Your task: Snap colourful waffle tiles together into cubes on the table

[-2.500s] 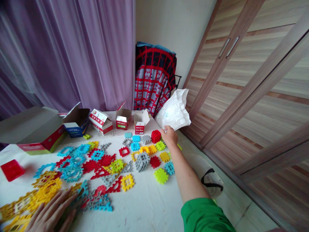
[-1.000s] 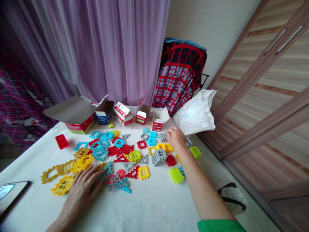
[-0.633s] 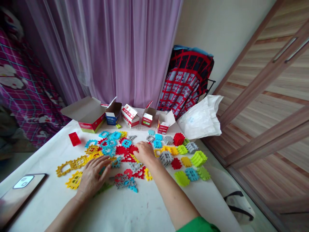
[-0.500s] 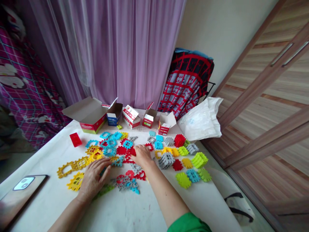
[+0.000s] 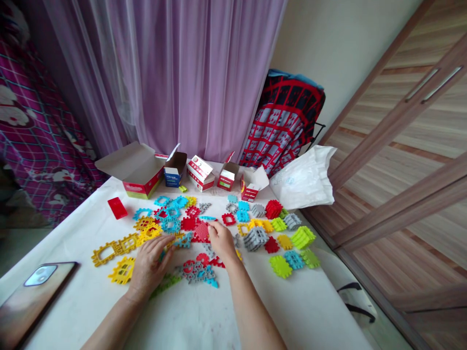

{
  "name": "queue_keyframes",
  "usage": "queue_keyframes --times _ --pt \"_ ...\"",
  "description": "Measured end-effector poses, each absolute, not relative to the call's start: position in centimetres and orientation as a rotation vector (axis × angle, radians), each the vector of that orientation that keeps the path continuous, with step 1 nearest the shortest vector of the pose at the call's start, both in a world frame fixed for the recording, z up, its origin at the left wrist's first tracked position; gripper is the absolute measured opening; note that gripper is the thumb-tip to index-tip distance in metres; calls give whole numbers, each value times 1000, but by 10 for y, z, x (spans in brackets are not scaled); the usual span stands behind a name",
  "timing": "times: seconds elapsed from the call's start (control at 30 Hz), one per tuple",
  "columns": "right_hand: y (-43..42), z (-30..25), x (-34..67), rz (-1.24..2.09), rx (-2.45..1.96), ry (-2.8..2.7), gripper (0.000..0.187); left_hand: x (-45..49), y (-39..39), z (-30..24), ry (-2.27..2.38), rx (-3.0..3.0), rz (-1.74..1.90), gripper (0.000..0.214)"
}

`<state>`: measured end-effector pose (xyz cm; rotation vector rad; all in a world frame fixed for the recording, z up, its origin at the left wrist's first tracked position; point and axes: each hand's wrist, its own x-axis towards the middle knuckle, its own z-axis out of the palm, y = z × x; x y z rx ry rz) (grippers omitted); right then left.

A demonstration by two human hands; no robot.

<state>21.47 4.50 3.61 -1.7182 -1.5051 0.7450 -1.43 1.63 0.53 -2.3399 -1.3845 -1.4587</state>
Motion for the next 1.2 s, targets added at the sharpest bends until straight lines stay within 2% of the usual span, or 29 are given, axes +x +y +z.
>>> queue_keyframes --times 0.13,0.3,0.53,0.7,0.93,1.07,1.2 --pt "30 21 199 1024 -1484 -1281 34 -10 12 8 -1408 -2404 -1500 26" --pt "10 23 182 1020 -1344 -1323 29 -4 5 9 -1745 -2601 -1730 34" --pt "-8 39 176 768 -1390 -1469 32 4 6 9 -2249 -2453 -2245 50" --pt "-26 49 172 299 -1566 -1713 47 7 5 13 -2388 -2367 -2441 63" --pt "-36 43 167 71 -1658 -1791 44 7 3 12 -2425 -2392 -2325 68" --pt "-43 44 176 62 -1663 -1742 44 2 1 19 -2262 -2594 -2083 66" --pt "-64 45 226 -56 -1711 -1603 42 -4 -2 23 -2069 -2662 -1823 59"
